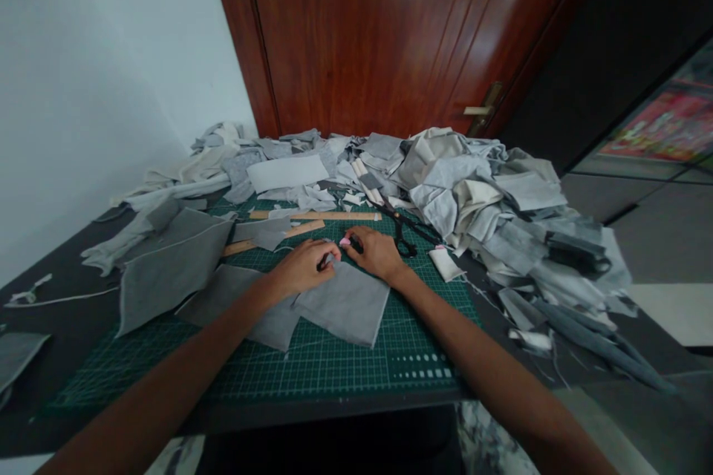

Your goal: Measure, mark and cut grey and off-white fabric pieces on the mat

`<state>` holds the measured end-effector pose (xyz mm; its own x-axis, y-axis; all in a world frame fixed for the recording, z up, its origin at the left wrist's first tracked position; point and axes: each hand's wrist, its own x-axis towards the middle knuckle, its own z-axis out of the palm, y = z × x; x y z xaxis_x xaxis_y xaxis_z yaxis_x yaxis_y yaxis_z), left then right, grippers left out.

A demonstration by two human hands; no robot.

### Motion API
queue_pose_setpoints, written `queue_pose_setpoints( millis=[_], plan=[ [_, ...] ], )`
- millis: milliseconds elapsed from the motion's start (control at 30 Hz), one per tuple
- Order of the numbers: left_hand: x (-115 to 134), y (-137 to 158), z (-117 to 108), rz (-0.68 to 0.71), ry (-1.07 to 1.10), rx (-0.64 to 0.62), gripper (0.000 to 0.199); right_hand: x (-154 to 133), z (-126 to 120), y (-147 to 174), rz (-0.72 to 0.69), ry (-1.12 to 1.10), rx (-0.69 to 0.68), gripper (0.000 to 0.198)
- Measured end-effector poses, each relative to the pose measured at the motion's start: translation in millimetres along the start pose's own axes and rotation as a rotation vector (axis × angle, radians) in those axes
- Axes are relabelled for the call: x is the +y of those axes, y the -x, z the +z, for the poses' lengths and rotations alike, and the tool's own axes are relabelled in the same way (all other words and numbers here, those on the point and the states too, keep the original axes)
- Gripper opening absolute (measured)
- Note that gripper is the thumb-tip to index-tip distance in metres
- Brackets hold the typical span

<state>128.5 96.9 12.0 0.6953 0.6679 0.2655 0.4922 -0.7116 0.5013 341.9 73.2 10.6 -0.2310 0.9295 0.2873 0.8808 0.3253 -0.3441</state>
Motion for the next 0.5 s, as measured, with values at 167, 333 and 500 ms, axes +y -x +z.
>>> queue_pose_setpoints(
  millis=[167, 333, 500],
  plan=[
    [-5, -1, -8, -0.167, -0.06, 0.134, 0.028, 1, -7, 1, 0.097, 0.013, -0.046, 0.027],
    [-18, -1, -23, -0.171, -0.202, 0.287, 0.029, 7, -14, 5, 0.129, 0.049, -0.061, 0.024],
    [-40, 3, -27, -0.233, -0.403, 0.298, 0.037, 11, -14, 9, 0.059, 0.048, -0.088, 0.019]
  ],
)
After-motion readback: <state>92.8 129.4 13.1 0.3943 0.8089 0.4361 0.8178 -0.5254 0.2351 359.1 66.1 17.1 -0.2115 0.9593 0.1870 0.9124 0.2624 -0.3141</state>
